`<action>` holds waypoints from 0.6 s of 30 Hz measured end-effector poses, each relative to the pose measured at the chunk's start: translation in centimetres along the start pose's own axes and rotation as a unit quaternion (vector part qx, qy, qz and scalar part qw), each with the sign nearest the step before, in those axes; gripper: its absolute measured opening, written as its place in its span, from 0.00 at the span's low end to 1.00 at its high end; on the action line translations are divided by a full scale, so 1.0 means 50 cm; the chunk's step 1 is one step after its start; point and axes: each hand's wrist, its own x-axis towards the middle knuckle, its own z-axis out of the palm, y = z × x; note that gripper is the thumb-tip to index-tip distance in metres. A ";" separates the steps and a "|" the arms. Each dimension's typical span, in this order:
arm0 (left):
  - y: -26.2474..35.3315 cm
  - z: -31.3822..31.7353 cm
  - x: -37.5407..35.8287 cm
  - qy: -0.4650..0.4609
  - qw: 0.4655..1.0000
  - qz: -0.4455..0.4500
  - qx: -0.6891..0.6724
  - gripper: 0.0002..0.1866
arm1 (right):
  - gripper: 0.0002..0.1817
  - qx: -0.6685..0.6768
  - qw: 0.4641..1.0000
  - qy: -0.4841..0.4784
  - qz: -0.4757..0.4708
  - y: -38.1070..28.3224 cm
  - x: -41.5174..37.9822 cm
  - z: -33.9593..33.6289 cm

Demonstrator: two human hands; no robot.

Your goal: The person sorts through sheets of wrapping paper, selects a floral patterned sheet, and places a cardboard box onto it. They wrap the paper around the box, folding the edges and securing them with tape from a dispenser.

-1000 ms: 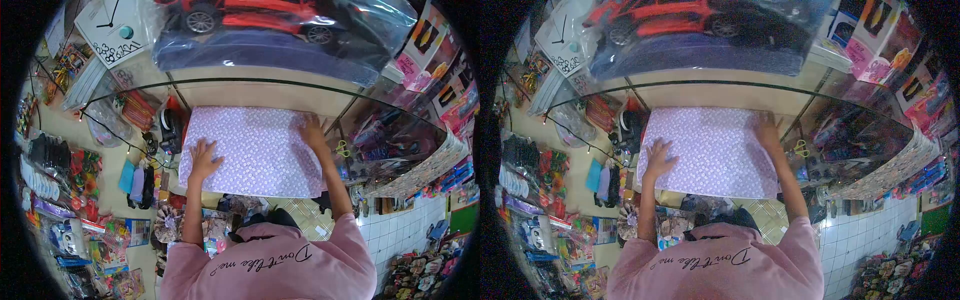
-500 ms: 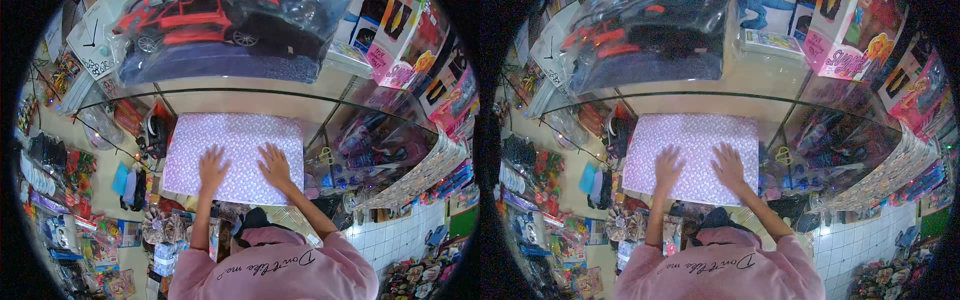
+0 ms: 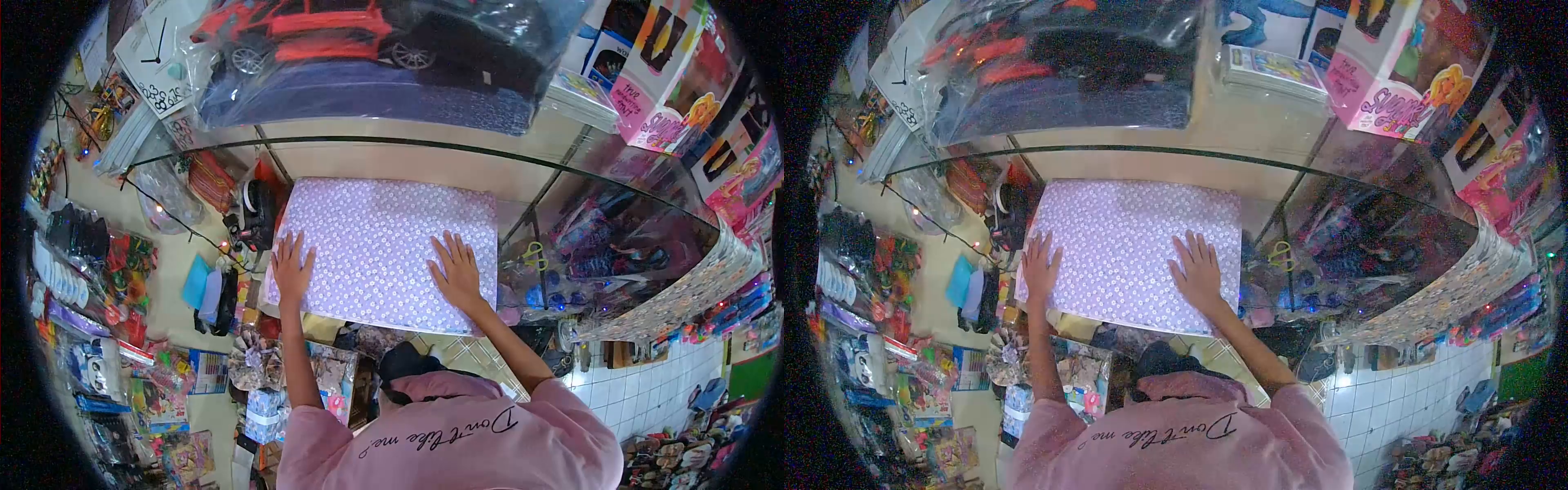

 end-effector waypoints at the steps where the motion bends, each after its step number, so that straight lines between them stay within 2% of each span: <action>1: 0.000 0.000 0.000 -0.002 1.000 -0.002 -0.002 0.29 | 0.29 -0.001 1.000 -0.001 -0.001 0.000 0.000 0.000; 9: -0.004 0.012 -0.001 0.002 1.000 -0.021 -0.009 0.29 | 0.30 -0.008 0.999 -0.039 0.014 0.003 -0.001 0.002; 13: 0.006 0.002 0.045 -0.079 0.996 -0.016 0.037 0.27 | 0.26 0.048 0.997 -0.057 0.004 0.048 0.026 -0.004; 14: 0.022 -0.006 0.060 -0.064 0.997 0.035 -0.005 0.25 | 0.19 0.097 0.994 -0.049 -0.008 0.073 0.060 -0.002; 15: 0.052 -0.014 0.080 -0.044 0.994 0.079 -0.068 0.25 | 0.13 0.117 0.992 0.000 0.055 0.050 0.087 -0.027; 17: 0.114 -0.003 0.128 -0.026 0.977 0.159 -0.143 0.25 | 0.12 0.126 0.986 0.107 0.013 0.088 0.153 -0.003; 18: 0.134 0.010 0.153 -0.027 0.968 0.195 -0.153 0.25 | 0.13 0.105 0.987 0.114 0.040 0.087 0.177 0.000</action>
